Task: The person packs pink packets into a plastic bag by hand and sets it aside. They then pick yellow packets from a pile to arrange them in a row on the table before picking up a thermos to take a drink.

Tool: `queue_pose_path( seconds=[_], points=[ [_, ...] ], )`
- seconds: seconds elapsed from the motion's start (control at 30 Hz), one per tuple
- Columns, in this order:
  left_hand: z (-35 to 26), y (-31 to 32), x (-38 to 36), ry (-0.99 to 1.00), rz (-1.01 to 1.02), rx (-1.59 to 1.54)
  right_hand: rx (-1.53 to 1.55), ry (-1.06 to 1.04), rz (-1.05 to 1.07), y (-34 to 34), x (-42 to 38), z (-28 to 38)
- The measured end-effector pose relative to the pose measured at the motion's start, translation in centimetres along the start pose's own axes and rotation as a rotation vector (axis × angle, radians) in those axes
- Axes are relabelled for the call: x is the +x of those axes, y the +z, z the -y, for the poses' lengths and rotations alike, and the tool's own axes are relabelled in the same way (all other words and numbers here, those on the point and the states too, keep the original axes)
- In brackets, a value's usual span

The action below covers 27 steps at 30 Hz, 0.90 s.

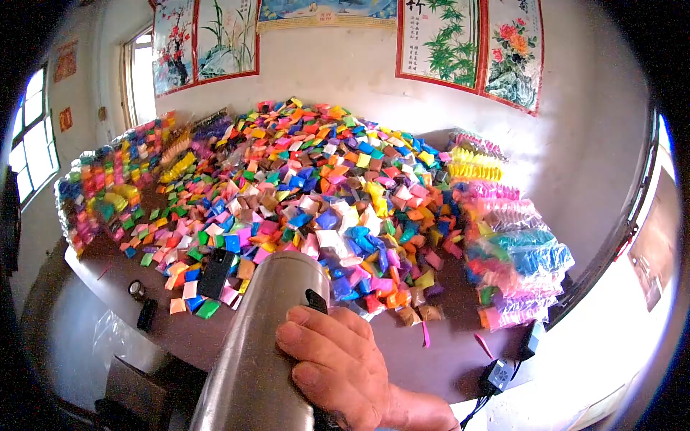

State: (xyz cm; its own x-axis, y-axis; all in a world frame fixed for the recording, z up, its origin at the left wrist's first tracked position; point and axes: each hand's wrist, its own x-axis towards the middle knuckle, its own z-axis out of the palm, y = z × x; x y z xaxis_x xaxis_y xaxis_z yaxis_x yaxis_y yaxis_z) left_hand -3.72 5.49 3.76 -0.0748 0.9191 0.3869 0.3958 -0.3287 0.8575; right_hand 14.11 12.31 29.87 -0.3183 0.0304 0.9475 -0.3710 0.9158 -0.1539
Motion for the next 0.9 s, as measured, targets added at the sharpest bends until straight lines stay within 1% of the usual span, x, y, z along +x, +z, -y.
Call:
queue_pose_path(
  seconds=[0.03, 0.07, 0.13, 0.17, 0.2, 0.23, 0.27, 0.3, 0.33, 0.4, 0.47, 0.53, 0.67, 0.73, 0.77, 0.83, 0.87, 0.9],
  points=[
    [1.1, 0.2, -0.1, 0.125, -0.010, 0.229, -0.037, 0.046, -0.010, 0.0, 0.1, 0.5],
    [2.0, 0.5, -0.4, 0.128, -0.009, 0.229, -0.039, 0.044, -0.011, 0.2, 0.0, 0.5],
    [2.8, 0.7, -0.4, 0.162, 0.065, 0.173, -0.032, 0.016, -0.084, 0.6, -0.2, 0.2],
    [16.3, 4.8, -3.1, 0.201, 0.110, 0.525, -0.034, 0.013, -0.084, 0.5, -0.1, 0.2],
    [28.5, 8.6, -5.5, 0.268, 0.137, 0.927, -0.026, 0.003, -0.080, 0.4, -0.1, 0.2],
    [36.8, 11.2, -6.7, 0.352, 0.154, 1.267, -0.019, -0.007, -0.077, 0.4, 0.0, 0.2],
    [30.4, 9.1, -6.2, 0.252, 0.129, 0.956, -0.020, -0.010, -0.077, 0.4, 0.1, 0.5],
    [17.7, 5.2, -3.8, 0.173, 0.087, 0.593, -0.020, 0.013, -0.079, 0.3, 0.3, 0.9],
    [3.7, 1.0, -1.0, 0.122, 0.027, 0.269, -0.019, 0.036, -0.080, 0.3, 0.4, 1.1],
    [0.8, 0.4, -0.4, 0.161, -0.003, 0.284, -0.020, 0.014, -0.055, -0.1, 0.4, 0.7],
    [0.5, 0.3, -0.4, 0.198, -0.032, 0.299, -0.019, -0.006, -0.030, -0.4, 0.5, 0.7],
    [0.7, 0.5, -0.5, 0.047, 0.014, 0.220, -0.038, 0.016, 0.000, -0.6, 0.9, 1.3],
    [-0.8, 0.2, -0.2, 0.046, 0.002, 0.299, -0.023, 0.059, -0.049, -0.3, 1.2, 1.8],
    [-0.7, 0.1, -0.2, 0.109, -0.017, 0.290, -0.026, -0.030, -0.012, -0.6, 0.9, 0.9],
    [-0.5, 0.2, -0.2, 0.108, -0.017, 0.290, -0.026, -0.029, -0.012, -0.6, 0.8, 1.1],
    [-0.1, 0.3, -0.4, 0.115, -0.019, 0.320, -0.059, 0.048, -0.030, -0.4, 0.9, 1.9],
    [-1.0, 0.0, -0.2, 0.116, -0.019, 0.321, -0.059, 0.048, -0.030, -0.2, 0.8, 1.9],
    [-2.7, -0.4, 0.0, 0.054, -0.001, 0.269, -0.061, 0.045, -0.044, 0.1, 0.5, 1.8]
  ],
)
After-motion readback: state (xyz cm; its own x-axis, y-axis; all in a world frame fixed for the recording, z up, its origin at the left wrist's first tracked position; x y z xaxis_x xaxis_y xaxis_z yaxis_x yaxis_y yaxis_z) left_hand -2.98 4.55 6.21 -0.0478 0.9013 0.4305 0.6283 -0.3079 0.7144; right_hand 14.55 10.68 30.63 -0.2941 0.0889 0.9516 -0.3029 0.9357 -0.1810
